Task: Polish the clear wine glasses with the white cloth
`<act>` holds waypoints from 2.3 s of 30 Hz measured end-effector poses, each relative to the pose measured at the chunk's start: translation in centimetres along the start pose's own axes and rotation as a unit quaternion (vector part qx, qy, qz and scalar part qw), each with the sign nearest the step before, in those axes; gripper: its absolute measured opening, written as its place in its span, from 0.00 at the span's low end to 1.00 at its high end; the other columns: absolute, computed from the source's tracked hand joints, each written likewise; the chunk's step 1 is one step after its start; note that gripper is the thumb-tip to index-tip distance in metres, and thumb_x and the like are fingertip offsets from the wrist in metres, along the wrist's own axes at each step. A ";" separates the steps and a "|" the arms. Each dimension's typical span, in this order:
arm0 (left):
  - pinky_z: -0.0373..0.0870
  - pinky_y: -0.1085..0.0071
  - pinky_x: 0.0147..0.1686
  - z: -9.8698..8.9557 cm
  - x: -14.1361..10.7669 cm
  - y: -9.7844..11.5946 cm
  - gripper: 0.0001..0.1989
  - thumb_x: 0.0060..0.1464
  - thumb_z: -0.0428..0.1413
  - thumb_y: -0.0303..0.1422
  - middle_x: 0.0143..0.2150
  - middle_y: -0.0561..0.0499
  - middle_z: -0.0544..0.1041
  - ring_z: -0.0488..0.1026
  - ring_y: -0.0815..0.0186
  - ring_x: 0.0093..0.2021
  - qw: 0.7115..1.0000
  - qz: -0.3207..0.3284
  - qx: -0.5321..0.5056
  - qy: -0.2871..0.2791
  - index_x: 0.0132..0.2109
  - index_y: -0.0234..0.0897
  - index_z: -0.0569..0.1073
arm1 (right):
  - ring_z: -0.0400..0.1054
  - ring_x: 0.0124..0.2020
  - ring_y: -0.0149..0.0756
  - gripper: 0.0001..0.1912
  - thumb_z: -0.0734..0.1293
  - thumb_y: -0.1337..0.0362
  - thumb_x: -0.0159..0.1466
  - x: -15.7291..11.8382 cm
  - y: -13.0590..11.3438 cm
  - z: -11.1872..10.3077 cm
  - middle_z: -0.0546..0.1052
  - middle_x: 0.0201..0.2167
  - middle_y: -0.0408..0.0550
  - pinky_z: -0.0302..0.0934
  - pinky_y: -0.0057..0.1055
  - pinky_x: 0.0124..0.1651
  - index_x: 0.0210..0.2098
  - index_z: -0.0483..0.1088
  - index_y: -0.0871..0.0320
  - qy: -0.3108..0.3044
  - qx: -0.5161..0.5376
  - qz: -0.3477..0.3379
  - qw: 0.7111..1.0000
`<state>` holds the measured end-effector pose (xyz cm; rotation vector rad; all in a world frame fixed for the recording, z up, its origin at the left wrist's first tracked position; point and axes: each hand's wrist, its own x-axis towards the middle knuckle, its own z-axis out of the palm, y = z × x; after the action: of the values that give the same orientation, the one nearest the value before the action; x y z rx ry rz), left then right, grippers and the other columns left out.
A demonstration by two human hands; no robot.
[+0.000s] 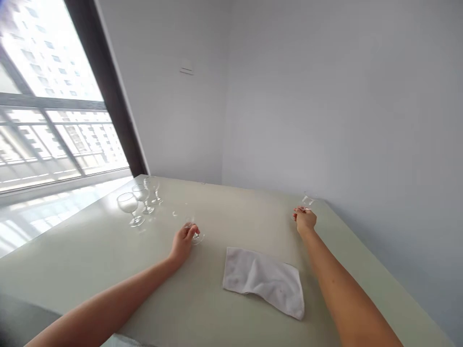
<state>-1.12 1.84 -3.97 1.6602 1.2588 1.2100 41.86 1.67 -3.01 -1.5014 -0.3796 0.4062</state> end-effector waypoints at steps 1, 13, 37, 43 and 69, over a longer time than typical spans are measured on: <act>0.61 0.72 0.31 -0.1 0.0 0.1 0.19 0.51 0.45 0.45 0.31 0.50 0.71 0.67 0.67 0.30 1.000 -0.005 -0.004 0.001 0.24 0.36 0.69 | 0.61 0.16 0.22 0.12 0.69 0.69 0.43 -1.0 -0.2 0.5 0.73 0.26 0.44 0.56 0.18 0.14 0.28 0.65 0.61 -0.027 0.005 -0.003 1.000; 0.61 0.73 0.29 -11.9 0.7 -1.0 0.21 0.48 0.47 0.47 0.40 0.47 0.74 0.66 0.70 0.28 0.987 -0.066 0.029 0.140 0.29 0.34 0.74 | 0.61 0.19 0.23 0.18 0.73 0.61 0.42 -12.0 -3.3 -0.1 0.74 0.33 0.47 0.56 0.20 0.16 0.33 0.70 0.59 -0.258 0.047 0.007 0.965; 0.59 0.70 0.32 -20.3 1.4 -5.1 0.14 0.45 0.52 0.40 0.34 0.48 0.74 0.68 0.63 0.32 0.956 -0.147 0.191 0.171 0.37 0.36 0.73 | 0.62 0.21 0.26 0.18 0.70 0.54 0.50 -20.6 -4.7 1.5 0.74 0.38 0.49 0.56 0.24 0.21 0.37 0.69 0.57 -0.418 -0.009 -0.016 0.908; 0.61 0.70 0.36 -17.6 -2.9 -1.2 0.19 0.45 0.53 0.32 0.38 0.48 0.66 0.64 0.66 0.35 0.889 -0.076 0.158 0.424 0.47 0.36 0.65 | 0.63 0.20 0.28 0.22 0.68 0.54 0.53 -24.4 -5.2 3.1 0.76 0.31 0.51 0.56 0.26 0.22 0.42 0.68 0.61 -0.474 -0.028 -0.026 0.880; 0.57 0.73 0.24 -21.2 -6.0 -3.0 0.25 0.39 0.55 0.50 0.23 0.52 0.70 0.64 0.68 0.24 0.959 -0.139 0.108 0.223 0.37 0.33 0.73 | 0.69 0.28 0.34 0.15 0.61 0.57 0.57 -24.2 -4.6 -1.9 0.76 0.37 0.46 0.65 0.30 0.30 0.43 0.69 0.51 -0.439 -0.256 -0.203 0.837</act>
<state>-22.66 -3.04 -1.83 1.3287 1.8916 1.3489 21.72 -11.76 1.68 -1.6069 -1.6168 0.6748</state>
